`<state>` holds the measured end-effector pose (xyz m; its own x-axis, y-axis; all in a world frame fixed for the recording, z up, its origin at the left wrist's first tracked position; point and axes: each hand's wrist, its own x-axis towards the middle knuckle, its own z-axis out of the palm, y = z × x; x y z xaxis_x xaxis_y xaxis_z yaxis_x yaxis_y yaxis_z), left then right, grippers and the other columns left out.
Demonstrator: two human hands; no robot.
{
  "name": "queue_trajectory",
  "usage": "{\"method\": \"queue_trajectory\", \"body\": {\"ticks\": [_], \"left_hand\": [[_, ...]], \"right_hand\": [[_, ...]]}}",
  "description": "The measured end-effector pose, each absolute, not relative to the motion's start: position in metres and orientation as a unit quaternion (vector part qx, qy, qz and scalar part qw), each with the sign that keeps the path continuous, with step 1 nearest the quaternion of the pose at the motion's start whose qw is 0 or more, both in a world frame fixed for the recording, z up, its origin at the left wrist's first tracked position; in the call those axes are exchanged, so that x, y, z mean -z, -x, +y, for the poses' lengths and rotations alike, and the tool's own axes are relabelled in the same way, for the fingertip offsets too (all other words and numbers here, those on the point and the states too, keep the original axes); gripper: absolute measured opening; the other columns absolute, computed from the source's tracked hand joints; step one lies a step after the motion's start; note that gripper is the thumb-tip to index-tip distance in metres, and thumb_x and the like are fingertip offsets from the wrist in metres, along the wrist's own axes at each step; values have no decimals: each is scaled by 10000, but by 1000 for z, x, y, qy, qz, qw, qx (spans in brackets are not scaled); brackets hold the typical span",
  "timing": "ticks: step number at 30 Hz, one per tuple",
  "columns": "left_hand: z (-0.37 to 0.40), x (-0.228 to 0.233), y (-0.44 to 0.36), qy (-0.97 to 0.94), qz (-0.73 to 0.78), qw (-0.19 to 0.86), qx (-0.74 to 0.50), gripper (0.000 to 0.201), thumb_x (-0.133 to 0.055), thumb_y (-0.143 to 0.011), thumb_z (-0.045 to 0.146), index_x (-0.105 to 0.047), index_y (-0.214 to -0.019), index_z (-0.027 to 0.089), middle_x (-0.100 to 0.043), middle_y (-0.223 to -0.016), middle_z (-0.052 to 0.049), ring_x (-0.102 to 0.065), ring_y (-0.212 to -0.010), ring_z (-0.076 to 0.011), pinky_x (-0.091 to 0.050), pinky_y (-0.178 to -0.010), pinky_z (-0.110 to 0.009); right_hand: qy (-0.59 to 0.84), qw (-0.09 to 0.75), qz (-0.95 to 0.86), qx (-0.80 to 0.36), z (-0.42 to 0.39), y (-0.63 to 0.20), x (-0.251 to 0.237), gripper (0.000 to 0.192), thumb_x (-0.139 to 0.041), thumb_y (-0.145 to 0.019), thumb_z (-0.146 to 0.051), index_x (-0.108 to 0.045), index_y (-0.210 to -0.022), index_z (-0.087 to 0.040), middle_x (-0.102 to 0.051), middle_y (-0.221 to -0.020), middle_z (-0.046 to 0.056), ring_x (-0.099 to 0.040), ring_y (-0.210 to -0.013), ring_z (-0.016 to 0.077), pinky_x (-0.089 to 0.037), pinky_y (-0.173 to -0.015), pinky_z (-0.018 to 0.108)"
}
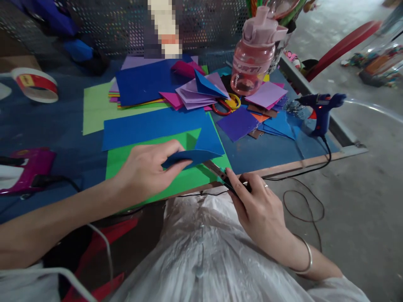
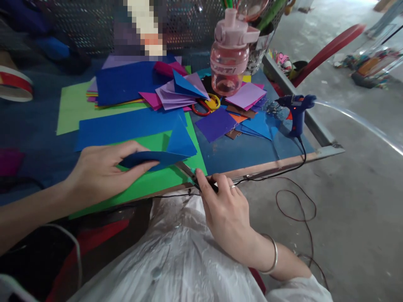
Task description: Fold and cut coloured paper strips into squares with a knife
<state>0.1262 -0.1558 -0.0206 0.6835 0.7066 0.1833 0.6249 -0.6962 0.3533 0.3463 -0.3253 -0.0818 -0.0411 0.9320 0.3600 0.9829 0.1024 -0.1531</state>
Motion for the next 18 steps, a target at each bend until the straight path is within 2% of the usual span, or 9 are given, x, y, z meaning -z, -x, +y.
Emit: {"method": "queue_trajectory", "body": {"ticks": [3,5,7,9,11,14,16,18], "left_hand": [[-144,20,-132,-891,395,177,-137,366,-651,-940,580,-738,-1009,232,-721,-731,4,-629,-632,-184,-472,-638,-316],[-131,22,-136,-871,393,264,-131,431,-721,-876,610,-752,-1075,228,-784,-860,-19,-699,-735,-224,-530,-708,-337],[-117,26,-141,-853,358,361,-121,409,-741,-861,592,-755,-1059,234,-810,-984,-26,-745,-869,-246,-574,-790,-348],[-105,31,-147,-843,337,405,-110,383,-754,-849,573,-750,-1014,228,-806,-979,-24,-753,-908,-251,-594,-812,-356],[-96,37,-152,-851,341,383,-112,380,-776,-832,536,-743,-1031,214,-799,-1013,-37,-753,-965,-265,-601,-871,-380],[-92,46,-157,-881,301,343,-127,576,-799,-828,437,-649,-1342,226,-739,-1319,-71,-704,-1210,-287,-568,-1043,-410],[-91,51,-159,-914,218,324,-112,701,-737,-902,362,-487,-1550,269,-608,-1546,-76,-590,-1408,-273,-486,-1174,-424],[-89,55,-161,-945,117,293,-88,659,-619,-995,299,-412,-1621,305,-445,-1696,-55,-416,-1566,-256,-351,-1283,-443]], "right_hand": [[662,159,-728,83,-322,-349,79,493,-526,-1021,-142,-576,-1506,-211,-669,-1055,118,-627,-849,226,-511,-666,340],[658,141,-735,85,-320,-350,78,506,-520,-1013,-128,-579,-1507,-220,-674,-1066,117,-625,-851,227,-512,-670,342],[648,132,-746,75,-318,-352,76,510,-510,-1013,-119,-576,-1509,-215,-680,-1060,111,-626,-846,225,-517,-673,342],[636,131,-758,61,-317,-353,74,495,-508,-1017,-124,-581,-1501,-203,-684,-1061,109,-630,-836,223,-521,-669,344],[624,132,-768,46,-316,-353,71,480,-512,-1020,-131,-592,-1490,-195,-685,-1066,109,-636,-834,224,-524,-665,347],[613,123,-780,26,-315,-354,67,485,-513,-1016,-129,-597,-1489,-200,-681,-1063,106,-647,-857,238,-522,-658,350],[610,113,-784,21,-315,-354,65,492,-510,-1012,-125,-599,-1488,-210,-681,-1062,104,-646,-855,242,-514,-649,348],[608,105,-786,21,-314,-355,63,492,-507,-1009,-121,-602,-1484,-212,-681,-1053,100,-642,-839,239,-505,-641,345]]}}
